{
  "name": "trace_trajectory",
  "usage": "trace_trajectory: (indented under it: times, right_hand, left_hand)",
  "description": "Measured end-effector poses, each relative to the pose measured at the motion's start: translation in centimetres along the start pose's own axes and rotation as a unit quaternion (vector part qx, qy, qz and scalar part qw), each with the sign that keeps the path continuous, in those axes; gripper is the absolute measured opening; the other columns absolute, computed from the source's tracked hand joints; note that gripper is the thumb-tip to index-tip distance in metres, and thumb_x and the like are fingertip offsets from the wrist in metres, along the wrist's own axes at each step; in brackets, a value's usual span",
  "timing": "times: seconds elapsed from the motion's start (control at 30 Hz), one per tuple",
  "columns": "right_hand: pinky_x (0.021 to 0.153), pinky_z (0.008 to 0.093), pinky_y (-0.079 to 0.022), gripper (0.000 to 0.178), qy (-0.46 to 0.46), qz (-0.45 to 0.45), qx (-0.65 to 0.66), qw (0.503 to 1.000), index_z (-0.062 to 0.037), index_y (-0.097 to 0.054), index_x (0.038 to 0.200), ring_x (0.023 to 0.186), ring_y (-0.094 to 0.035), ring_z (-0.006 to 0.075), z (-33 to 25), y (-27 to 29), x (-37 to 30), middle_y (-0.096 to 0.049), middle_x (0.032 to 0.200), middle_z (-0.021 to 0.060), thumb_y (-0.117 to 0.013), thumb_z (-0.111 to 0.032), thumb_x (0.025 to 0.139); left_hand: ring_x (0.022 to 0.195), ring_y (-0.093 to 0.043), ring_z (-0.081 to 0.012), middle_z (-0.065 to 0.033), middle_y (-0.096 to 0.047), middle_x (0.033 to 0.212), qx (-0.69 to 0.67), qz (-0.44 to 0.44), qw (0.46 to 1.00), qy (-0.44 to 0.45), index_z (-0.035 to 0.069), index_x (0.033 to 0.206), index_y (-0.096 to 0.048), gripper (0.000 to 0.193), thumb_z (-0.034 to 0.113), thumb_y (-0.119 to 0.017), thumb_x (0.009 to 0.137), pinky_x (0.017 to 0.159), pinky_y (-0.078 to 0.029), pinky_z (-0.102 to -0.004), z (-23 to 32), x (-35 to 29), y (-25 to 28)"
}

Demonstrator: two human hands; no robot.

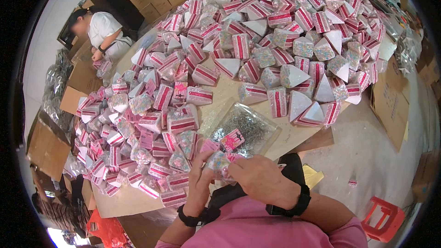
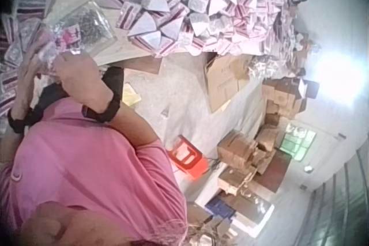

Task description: Packaging small triangular products into bags at a manufacturing table.

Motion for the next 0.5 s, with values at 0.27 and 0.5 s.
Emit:
trace_trajectory:
  times: [0.27,0.5]
  right_hand:
    - [0.055,0.0385,-0.044,0.013,0.038,0.025,-0.004,0.999,-0.0046,-0.054,0.085,0.061,-0.058,0.0273,0.1,0.0,-0.1,-0.053,0.068,0.0072,-0.06,-0.006,0.073]
    - [0.057,0.0367,-0.044,0.016,0.077,0.005,-0.014,0.997,-0.0064,-0.055,0.086,0.061,-0.056,0.0254,0.1,0.3,0.2,-0.052,0.068,0.006,-0.061,-0.007,0.071]
  left_hand:
    - [0.104,-0.054,-0.02,-0.0131,-0.057,0.11,0.058,-0.016,0.998,-0.001,-0.003,0.118,-0.052,0.051,0.027,-0.07,0.081,0.092,-0.042,-0.0322,-0.1,0.2,-0.2]
    - [0.096,-0.056,-0.0158,-0.0099,-0.059,0.104,0.001,-0.033,0.999,0.026,-0.002,0.113,-0.054,0.043,0.026,-0.068,0.085,0.085,-0.045,-0.0293,0.0,0.3,-0.4]
Point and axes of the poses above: each hand's wrist, its own x-axis towards the middle knuckle, its own y-axis out of the back of the hand, z = x × y, the point moved 6 cm from there along x, towards the middle knuckle
